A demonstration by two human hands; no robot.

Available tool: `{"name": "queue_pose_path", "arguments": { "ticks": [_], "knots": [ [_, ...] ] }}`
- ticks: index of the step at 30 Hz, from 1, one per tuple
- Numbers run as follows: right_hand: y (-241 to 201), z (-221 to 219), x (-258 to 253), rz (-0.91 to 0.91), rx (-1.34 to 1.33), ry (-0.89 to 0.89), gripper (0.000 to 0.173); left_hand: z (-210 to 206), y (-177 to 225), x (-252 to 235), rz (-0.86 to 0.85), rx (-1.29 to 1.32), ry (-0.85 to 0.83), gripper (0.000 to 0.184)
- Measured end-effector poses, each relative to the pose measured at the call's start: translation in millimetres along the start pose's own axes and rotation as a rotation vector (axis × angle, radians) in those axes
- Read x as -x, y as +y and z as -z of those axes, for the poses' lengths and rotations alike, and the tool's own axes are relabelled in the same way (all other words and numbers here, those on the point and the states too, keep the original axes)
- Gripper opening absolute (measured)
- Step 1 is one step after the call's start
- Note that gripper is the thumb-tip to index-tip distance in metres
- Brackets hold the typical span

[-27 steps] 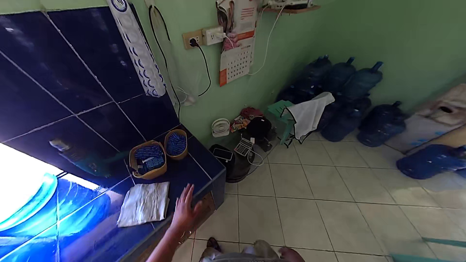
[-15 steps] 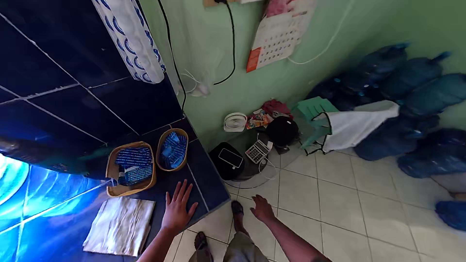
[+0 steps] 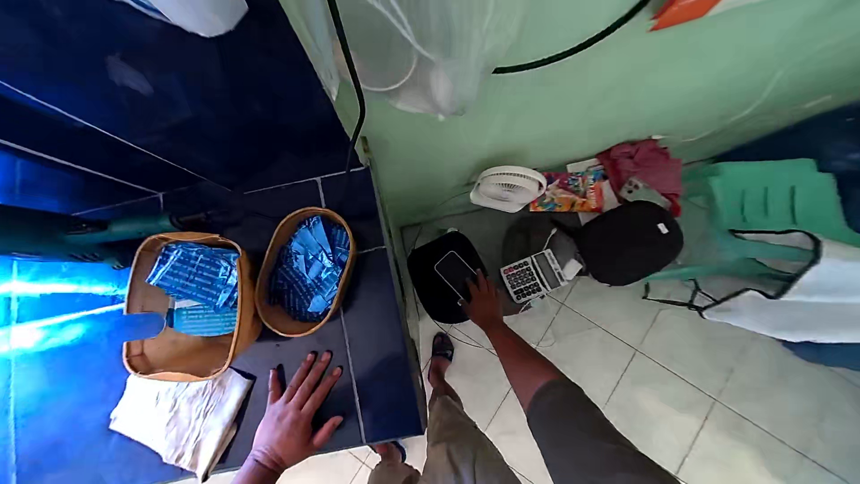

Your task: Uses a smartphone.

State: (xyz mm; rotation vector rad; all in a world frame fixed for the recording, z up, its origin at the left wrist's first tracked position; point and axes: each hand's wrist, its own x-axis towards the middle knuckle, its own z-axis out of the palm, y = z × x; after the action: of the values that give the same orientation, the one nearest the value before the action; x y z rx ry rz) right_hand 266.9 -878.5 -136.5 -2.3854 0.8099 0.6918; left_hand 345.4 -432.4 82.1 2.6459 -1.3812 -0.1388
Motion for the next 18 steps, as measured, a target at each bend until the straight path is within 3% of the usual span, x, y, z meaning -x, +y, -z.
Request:
{"name": "queue_pose_path", "arguments": {
  "ticks": [3,5,7,10,18],
  "knots": [
    [7.8,-5.9,1.4,0.034,0.003,0.011,0.07,1.0,0.4,0.8,0.0,0.005,-0.005,0.069],
    [16.4,-6.5,0.5,0.036,-0.089,0.119,0.066,0.1,0.8,1.7,0.0,0.009,-0.007,0.069],
    [21.8,-0.5,-2.9,-0.056,-0.275,0.181,0.061,1.2,2.2,0.4,0.003,0.013,-0.013,0.069],
    [27.7,9.6,-3.9,-0.19,-0.443,0.111,0.054,3.1,4.1,0.0,0.009,0.019,-0.006,0.069],
    [31.4,7.2,8.6,-0.11,-0.378,0.078,0.044,0.4,4.4,-0.1,0.004,0.029,0.006,0.069]
  ]
}}
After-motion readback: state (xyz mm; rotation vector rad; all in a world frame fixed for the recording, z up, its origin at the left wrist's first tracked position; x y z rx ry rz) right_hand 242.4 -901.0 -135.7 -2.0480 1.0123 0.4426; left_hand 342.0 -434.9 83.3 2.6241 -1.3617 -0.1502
